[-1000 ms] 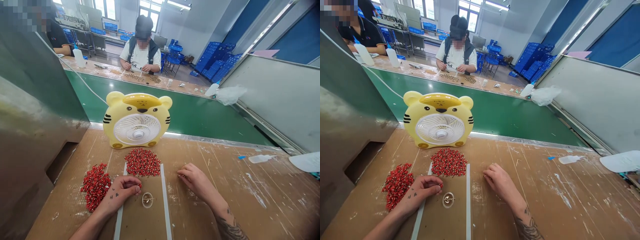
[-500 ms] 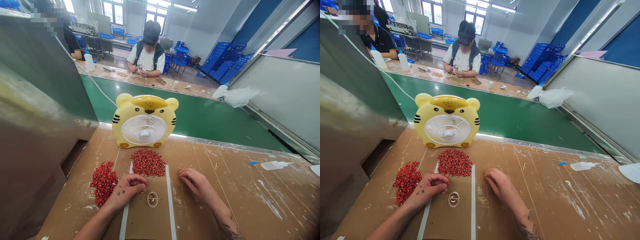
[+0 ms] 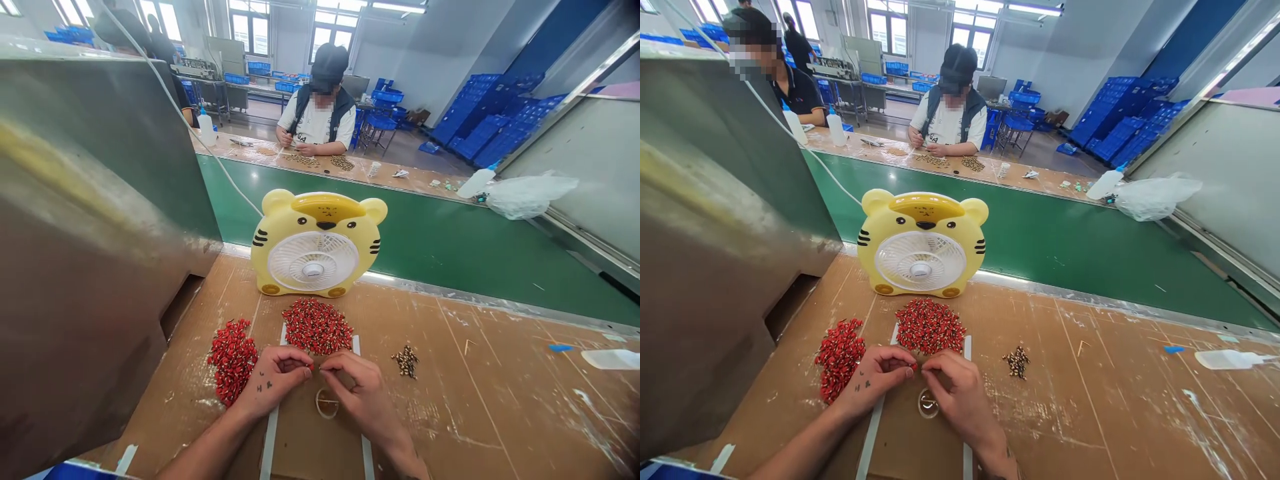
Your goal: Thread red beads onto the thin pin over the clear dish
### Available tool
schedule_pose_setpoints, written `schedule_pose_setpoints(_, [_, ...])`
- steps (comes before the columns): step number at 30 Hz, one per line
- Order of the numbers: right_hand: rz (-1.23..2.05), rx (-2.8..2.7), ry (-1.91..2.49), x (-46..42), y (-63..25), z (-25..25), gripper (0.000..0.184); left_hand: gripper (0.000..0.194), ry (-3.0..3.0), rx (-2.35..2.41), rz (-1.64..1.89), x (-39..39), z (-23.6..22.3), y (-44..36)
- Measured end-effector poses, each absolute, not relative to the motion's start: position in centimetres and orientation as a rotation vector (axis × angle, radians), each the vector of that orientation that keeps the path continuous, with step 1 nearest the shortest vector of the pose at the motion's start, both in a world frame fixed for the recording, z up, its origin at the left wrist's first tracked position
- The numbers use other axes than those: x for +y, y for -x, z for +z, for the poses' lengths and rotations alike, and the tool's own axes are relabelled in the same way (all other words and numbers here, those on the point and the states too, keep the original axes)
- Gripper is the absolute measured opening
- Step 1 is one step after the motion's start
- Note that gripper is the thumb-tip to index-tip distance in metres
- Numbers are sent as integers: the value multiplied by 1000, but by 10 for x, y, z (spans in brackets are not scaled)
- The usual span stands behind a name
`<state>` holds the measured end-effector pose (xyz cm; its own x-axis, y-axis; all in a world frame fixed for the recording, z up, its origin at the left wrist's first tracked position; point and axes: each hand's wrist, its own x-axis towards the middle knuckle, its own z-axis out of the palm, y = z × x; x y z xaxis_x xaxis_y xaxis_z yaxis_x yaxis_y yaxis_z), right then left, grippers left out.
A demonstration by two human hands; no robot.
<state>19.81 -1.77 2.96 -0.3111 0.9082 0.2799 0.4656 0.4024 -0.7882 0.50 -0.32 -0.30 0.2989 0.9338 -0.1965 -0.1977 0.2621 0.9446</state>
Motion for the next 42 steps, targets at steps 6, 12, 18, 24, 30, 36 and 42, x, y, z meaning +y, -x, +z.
schedule_pose_setpoints(6, [825, -1924, 1199, -19, -194, 23, 10, 13, -1026, 866, 952, -5, -3, -6])
schedule_pose_setpoints(12, [891, -1875, 1224, -20, -193, 19, 10, 11, -1179, 880, 1019, -5, -5, -4])
schedule_pose_setpoints(18, [1071, -1695, 1323, -20, -194, 19, 10, 9, -1202, 907, 1063, -4, -6, -4])
schedule_pose_setpoints(24, [1145, -1675, 1337, -18, -191, 20, 16, 7, -1207, 970, 1102, -7, -13, -5])
schedule_pose_setpoints(30, [1117, -1751, 1349, -14, -185, 30, 18, 9, -1358, 1047, 1122, -11, -17, -2])
schedule_pose_setpoints(36, [1085, -1771, 1422, -8, -191, 30, 18, 15, -1514, 1043, 1011, -7, -6, -3])
schedule_pose_setpoints(42, [751, -1738, 1677, 2, -250, 18, 26, 26, -2126, 1340, 729, 5, 21, 35])
